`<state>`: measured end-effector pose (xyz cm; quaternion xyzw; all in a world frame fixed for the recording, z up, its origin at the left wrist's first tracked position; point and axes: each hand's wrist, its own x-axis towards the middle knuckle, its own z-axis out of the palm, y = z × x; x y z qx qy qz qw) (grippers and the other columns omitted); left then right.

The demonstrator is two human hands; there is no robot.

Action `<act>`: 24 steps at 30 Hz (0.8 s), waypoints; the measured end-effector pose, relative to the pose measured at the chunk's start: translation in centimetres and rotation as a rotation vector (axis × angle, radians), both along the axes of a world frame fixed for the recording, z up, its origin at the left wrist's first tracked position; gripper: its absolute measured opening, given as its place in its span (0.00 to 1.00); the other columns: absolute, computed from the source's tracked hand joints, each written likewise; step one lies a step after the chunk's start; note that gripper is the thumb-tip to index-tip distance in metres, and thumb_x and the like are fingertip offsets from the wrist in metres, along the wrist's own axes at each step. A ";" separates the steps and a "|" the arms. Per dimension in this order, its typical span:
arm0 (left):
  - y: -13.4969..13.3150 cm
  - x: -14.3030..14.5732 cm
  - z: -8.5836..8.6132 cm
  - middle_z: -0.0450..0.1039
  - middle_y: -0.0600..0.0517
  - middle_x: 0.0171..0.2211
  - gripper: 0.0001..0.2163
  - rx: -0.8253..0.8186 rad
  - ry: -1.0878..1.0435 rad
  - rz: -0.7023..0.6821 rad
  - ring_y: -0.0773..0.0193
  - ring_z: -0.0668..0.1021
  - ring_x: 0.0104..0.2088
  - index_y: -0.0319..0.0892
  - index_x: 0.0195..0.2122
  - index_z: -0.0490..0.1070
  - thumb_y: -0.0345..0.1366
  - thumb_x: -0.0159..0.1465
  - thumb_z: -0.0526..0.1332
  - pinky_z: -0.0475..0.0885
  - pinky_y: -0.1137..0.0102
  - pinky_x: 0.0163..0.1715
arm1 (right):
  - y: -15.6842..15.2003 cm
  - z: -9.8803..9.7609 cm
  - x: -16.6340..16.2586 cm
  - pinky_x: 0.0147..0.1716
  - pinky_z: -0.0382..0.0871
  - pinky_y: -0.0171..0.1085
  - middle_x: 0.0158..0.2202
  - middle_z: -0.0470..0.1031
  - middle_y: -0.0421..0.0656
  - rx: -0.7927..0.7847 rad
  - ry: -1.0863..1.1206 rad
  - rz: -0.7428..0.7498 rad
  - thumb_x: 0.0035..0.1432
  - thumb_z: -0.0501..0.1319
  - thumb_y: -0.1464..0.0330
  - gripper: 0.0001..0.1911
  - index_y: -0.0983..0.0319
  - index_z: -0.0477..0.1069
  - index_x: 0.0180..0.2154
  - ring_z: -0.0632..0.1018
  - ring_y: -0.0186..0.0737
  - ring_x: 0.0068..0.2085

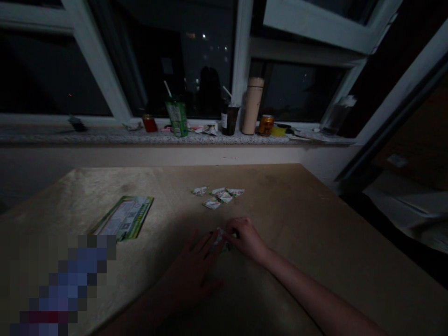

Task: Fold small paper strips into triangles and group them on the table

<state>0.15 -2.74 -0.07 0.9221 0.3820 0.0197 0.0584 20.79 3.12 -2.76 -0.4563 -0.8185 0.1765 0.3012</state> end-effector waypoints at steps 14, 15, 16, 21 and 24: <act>-0.3 0.5 0.9 0.39 0.47 0.67 0.35 -0.035 -0.054 -0.041 0.53 0.48 0.65 0.44 0.67 0.38 0.49 0.64 0.54 0.41 0.52 0.63 | -0.1 0.6 2.6 0.61 0.32 0.57 0.66 0.44 0.55 -0.047 -0.357 -0.005 0.59 0.57 0.57 0.32 0.59 0.53 0.62 0.45 0.51 0.67; -0.4 0.6 0.8 0.39 0.46 0.67 0.36 -0.051 -0.063 -0.032 0.53 0.47 0.65 0.42 0.67 0.38 0.48 0.63 0.55 0.44 0.54 0.63 | 0.0 0.6 2.6 0.61 0.32 0.56 0.67 0.42 0.55 -0.065 -0.377 0.006 0.60 0.56 0.56 0.32 0.58 0.52 0.63 0.44 0.51 0.67; -0.5 0.7 0.6 0.39 0.45 0.67 0.37 -0.064 -0.074 -0.018 0.53 0.47 0.65 0.41 0.67 0.39 0.47 0.63 0.56 0.46 0.55 0.63 | 0.0 0.6 2.6 0.61 0.31 0.56 0.67 0.41 0.55 -0.081 -0.389 0.021 0.61 0.54 0.56 0.32 0.58 0.51 0.63 0.42 0.50 0.67; -0.6 0.7 -0.6 0.37 0.44 0.67 0.39 -0.111 -0.136 0.014 0.52 0.47 0.65 0.41 0.67 0.37 0.48 0.61 0.57 0.51 0.56 0.62 | 0.3 0.7 3.0 0.63 0.33 0.52 0.67 0.40 0.52 -0.130 -0.389 0.132 0.65 0.47 0.56 0.29 0.59 0.48 0.64 0.41 0.44 0.67; -0.6 0.5 -1.0 0.35 0.45 0.67 0.41 -0.109 -0.155 0.004 0.50 0.47 0.65 0.44 0.67 0.36 0.47 0.60 0.60 0.52 0.54 0.61 | 0.3 0.9 3.3 0.63 0.35 0.50 0.67 0.40 0.52 -0.131 -0.402 0.177 0.67 0.43 0.59 0.27 0.60 0.48 0.64 0.41 0.43 0.67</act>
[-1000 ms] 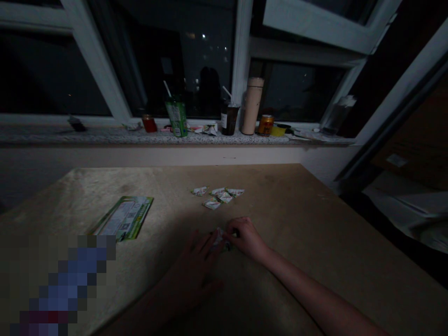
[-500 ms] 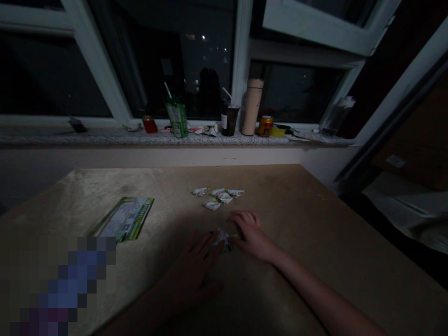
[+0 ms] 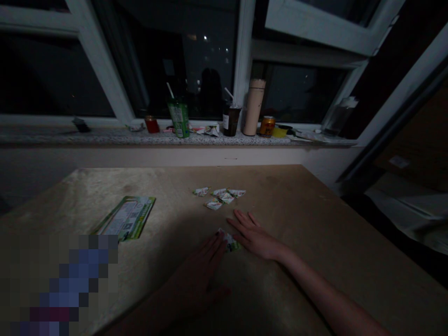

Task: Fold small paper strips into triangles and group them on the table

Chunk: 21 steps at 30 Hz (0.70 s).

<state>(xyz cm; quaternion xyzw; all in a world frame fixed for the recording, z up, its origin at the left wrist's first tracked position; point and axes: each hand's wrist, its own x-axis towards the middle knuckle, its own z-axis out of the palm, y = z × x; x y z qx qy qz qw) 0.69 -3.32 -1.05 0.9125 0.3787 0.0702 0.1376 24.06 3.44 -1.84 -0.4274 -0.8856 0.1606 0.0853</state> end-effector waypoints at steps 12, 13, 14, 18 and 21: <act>0.0 0.2 0.9 0.37 0.43 0.67 0.39 -0.010 0.018 -0.007 0.50 0.48 0.65 0.41 0.67 0.40 0.48 0.61 0.59 0.51 0.54 0.61 | -0.7 0.4 -0.2 0.64 0.38 0.51 0.68 0.39 0.49 0.038 -0.016 -0.007 0.68 0.42 0.59 0.27 0.59 0.47 0.65 0.42 0.45 0.67; 0.0 0.2 0.9 0.37 0.42 0.67 0.39 -0.013 0.018 -0.007 0.50 0.48 0.65 0.40 0.67 0.41 0.49 0.61 0.58 0.52 0.54 0.61 | -0.7 0.5 -0.2 0.64 0.38 0.51 0.68 0.39 0.49 0.031 -0.018 -0.009 0.68 0.42 0.59 0.27 0.59 0.46 0.65 0.42 0.45 0.67; 0.0 0.2 0.9 0.37 0.42 0.67 0.38 -0.015 0.016 -0.006 0.50 0.48 0.65 0.40 0.67 0.41 0.49 0.61 0.58 0.52 0.54 0.61 | -0.8 0.6 -0.2 0.63 0.38 0.51 0.68 0.38 0.49 0.025 -0.024 -0.012 0.68 0.42 0.58 0.27 0.59 0.46 0.65 0.42 0.45 0.67; 0.1 0.2 0.8 0.38 0.43 0.67 0.37 -0.007 -0.004 -0.007 0.50 0.48 0.65 0.41 0.67 0.41 0.49 0.62 0.58 0.53 0.54 0.61 | -0.9 0.5 -0.4 0.63 0.38 0.51 0.68 0.39 0.50 0.029 -0.040 -0.034 0.67 0.44 0.58 0.28 0.59 0.47 0.65 0.42 0.46 0.67; 0.0 0.3 0.7 0.37 0.44 0.67 0.38 -0.013 0.010 -0.001 0.50 0.47 0.65 0.41 0.67 0.41 0.49 0.61 0.59 0.51 0.54 0.62 | -1.0 0.1 -0.6 0.63 0.37 0.51 0.68 0.40 0.49 0.051 -0.034 -0.050 0.67 0.44 0.59 0.27 0.58 0.48 0.65 0.42 0.45 0.67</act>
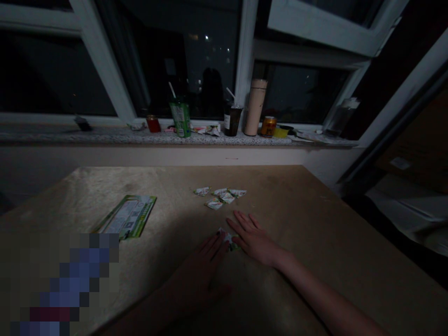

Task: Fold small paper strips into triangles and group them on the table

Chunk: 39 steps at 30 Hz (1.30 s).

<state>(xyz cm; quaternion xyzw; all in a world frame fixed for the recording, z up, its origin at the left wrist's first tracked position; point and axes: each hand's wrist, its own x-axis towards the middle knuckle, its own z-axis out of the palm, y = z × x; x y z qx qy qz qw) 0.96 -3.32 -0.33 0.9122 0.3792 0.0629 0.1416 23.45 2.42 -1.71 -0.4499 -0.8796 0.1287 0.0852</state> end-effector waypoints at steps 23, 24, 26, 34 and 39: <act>-3.2 1.3 -2.5 0.52 0.38 0.63 0.32 0.248 0.088 0.172 0.46 0.59 0.62 0.35 0.65 0.50 0.51 0.66 0.50 0.58 0.55 0.58 | 0.4 0.1 -0.5 0.62 0.30 0.53 0.68 0.33 0.48 -0.160 0.033 -0.083 0.63 0.53 0.59 0.32 0.54 0.46 0.65 0.39 0.46 0.67; -3.3 1.3 -2.7 0.52 0.37 0.63 0.33 0.251 0.089 0.171 0.45 0.59 0.62 0.34 0.65 0.50 0.52 0.65 0.49 0.59 0.55 0.58 | 0.4 0.1 -0.5 0.62 0.30 0.53 0.68 0.34 0.48 -0.162 0.030 -0.084 0.63 0.52 0.59 0.32 0.54 0.46 0.65 0.40 0.45 0.67; -3.2 1.3 -2.9 0.52 0.36 0.63 0.34 0.245 0.085 0.171 0.44 0.60 0.61 0.33 0.64 0.51 0.54 0.65 0.49 0.59 0.55 0.57 | 0.3 0.1 -0.5 0.62 0.30 0.53 0.68 0.35 0.48 -0.156 0.027 -0.084 0.63 0.52 0.59 0.32 0.54 0.46 0.65 0.40 0.45 0.67; -2.9 1.6 -1.8 0.52 0.35 0.62 0.37 0.181 0.122 0.172 0.45 0.62 0.60 0.29 0.62 0.54 0.56 0.62 0.52 0.61 0.56 0.57 | -1.2 0.7 -1.0 0.64 0.37 0.52 0.67 0.46 0.48 0.122 0.103 -0.009 0.63 0.51 0.65 0.28 0.62 0.51 0.63 0.48 0.43 0.67; -3.0 1.5 -2.0 0.57 0.37 0.61 0.35 0.301 0.090 0.180 0.46 0.63 0.59 0.32 0.62 0.57 0.55 0.62 0.53 0.61 0.56 0.56 | -3.0 0.4 -1.7 0.63 0.51 0.44 0.60 0.63 0.46 0.268 0.099 0.219 0.65 0.49 0.70 0.20 0.62 0.63 0.58 0.61 0.41 0.62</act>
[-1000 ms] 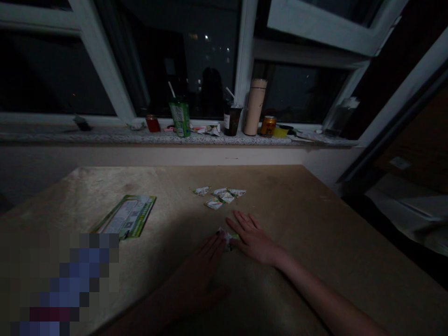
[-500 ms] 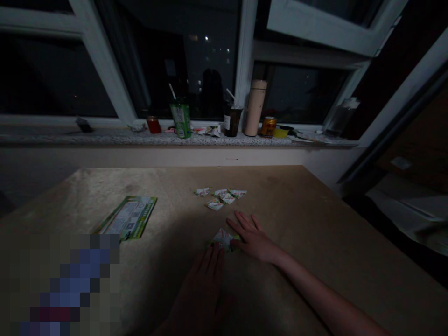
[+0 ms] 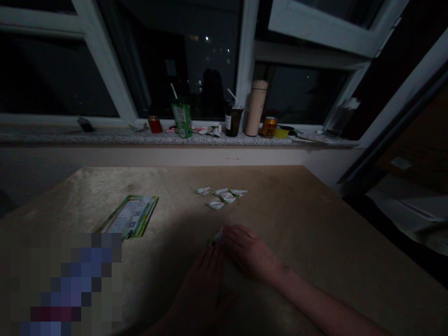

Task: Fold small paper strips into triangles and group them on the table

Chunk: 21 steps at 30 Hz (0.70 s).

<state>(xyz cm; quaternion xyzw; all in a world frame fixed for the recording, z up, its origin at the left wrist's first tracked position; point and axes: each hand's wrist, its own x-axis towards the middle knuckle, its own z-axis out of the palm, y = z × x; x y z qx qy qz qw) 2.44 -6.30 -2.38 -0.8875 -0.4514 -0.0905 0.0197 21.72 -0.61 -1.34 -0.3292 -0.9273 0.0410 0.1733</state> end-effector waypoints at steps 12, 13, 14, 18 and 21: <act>-0.2 -0.1 -1.8 0.60 0.41 0.60 0.29 0.191 -0.042 0.017 0.50 0.65 0.58 0.34 0.62 0.56 0.47 0.64 0.53 0.59 0.59 0.56 | -2.6 -0.1 -0.2 0.59 0.61 0.42 0.59 0.64 0.48 -0.178 0.133 -0.129 0.60 0.55 0.68 0.25 0.65 0.61 0.59 0.66 0.44 0.59; -0.2 -0.1 -1.8 0.60 0.41 0.60 0.29 0.190 -0.045 0.017 0.50 0.65 0.58 0.34 0.62 0.56 0.47 0.63 0.53 0.60 0.60 0.56 | -2.6 -0.1 -0.2 0.60 0.61 0.43 0.59 0.64 0.48 -0.187 0.133 -0.133 0.60 0.55 0.68 0.25 0.65 0.62 0.59 0.66 0.44 0.59; -0.2 -0.1 -1.9 0.60 0.40 0.60 0.30 0.189 -0.044 0.019 0.50 0.65 0.58 0.34 0.62 0.55 0.47 0.63 0.53 0.60 0.60 0.55 | -2.6 -0.1 -0.2 0.60 0.60 0.43 0.59 0.64 0.48 -0.191 0.135 -0.136 0.60 0.56 0.68 0.25 0.64 0.61 0.59 0.66 0.44 0.59; -0.3 0.1 -1.7 0.61 0.40 0.60 0.31 0.196 -0.010 0.031 0.49 0.67 0.57 0.33 0.61 0.57 0.47 0.62 0.54 0.62 0.60 0.54 | -2.7 -0.1 0.0 0.64 0.49 0.50 0.61 0.62 0.46 -0.172 0.131 -0.122 0.62 0.54 0.65 0.25 0.60 0.58 0.60 0.63 0.43 0.61; -0.3 0.1 -1.5 0.62 0.39 0.59 0.30 0.230 0.019 0.029 0.48 0.69 0.55 0.32 0.59 0.61 0.49 0.62 0.55 0.62 0.59 0.54 | -2.7 0.0 0.0 0.64 0.43 0.52 0.61 0.62 0.46 -0.161 0.128 -0.116 0.63 0.54 0.63 0.25 0.59 0.58 0.60 0.63 0.42 0.61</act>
